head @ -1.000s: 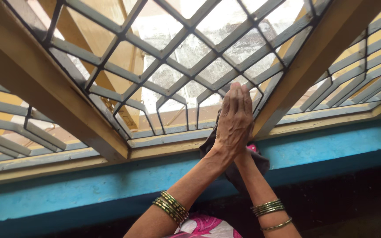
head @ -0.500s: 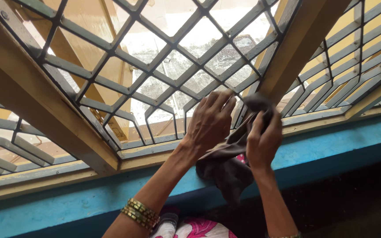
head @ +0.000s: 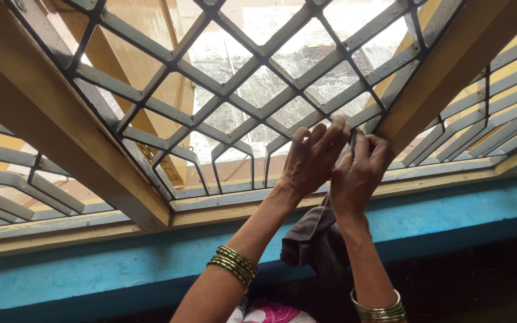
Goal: The person wipes the metal security bars and the window frame with a dark cloth. They move the cloth along the vertical and horizontal bars and the frame edges, cleaning the surface thoroughly.
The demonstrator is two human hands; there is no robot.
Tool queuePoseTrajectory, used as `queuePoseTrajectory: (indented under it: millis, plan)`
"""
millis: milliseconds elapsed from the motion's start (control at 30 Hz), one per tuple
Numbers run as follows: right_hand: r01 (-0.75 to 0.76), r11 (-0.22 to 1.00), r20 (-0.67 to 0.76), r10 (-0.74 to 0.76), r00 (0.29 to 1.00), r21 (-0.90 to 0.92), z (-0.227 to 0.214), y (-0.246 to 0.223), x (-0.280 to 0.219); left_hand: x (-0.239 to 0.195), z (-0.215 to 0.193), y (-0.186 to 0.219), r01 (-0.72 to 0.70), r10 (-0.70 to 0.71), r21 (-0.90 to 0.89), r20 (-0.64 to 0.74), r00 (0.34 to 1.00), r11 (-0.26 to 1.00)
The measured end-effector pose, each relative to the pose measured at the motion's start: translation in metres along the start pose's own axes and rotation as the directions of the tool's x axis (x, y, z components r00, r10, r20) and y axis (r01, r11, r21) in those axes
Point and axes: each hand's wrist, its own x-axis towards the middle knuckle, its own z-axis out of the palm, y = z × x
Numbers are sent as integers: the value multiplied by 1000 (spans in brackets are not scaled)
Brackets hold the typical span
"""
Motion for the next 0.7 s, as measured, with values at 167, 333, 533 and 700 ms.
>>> queuePoseTrajectory:
  millis: [167, 333, 533, 700]
  plan:
    - [67, 979, 44, -60, 997, -192, 9, 7, -14, -5, 12, 6, 24, -23, 25, -42, 999, 999]
    - [164, 949, 66, -151, 986, -269, 0, 2, -25, -5, 1, 9, 28, -28, 8, -38, 999, 1000]
    - [-281, 960, 488, 241, 839, 8, -40, -42, -48, -21, -50, -36, -118, 109, -453, -44, 993, 884]
    - [-113, 901, 85, 85, 993, 420, -47, -58, -16, -42, -77, -57, 125, -114, -536, 53, 992, 835]
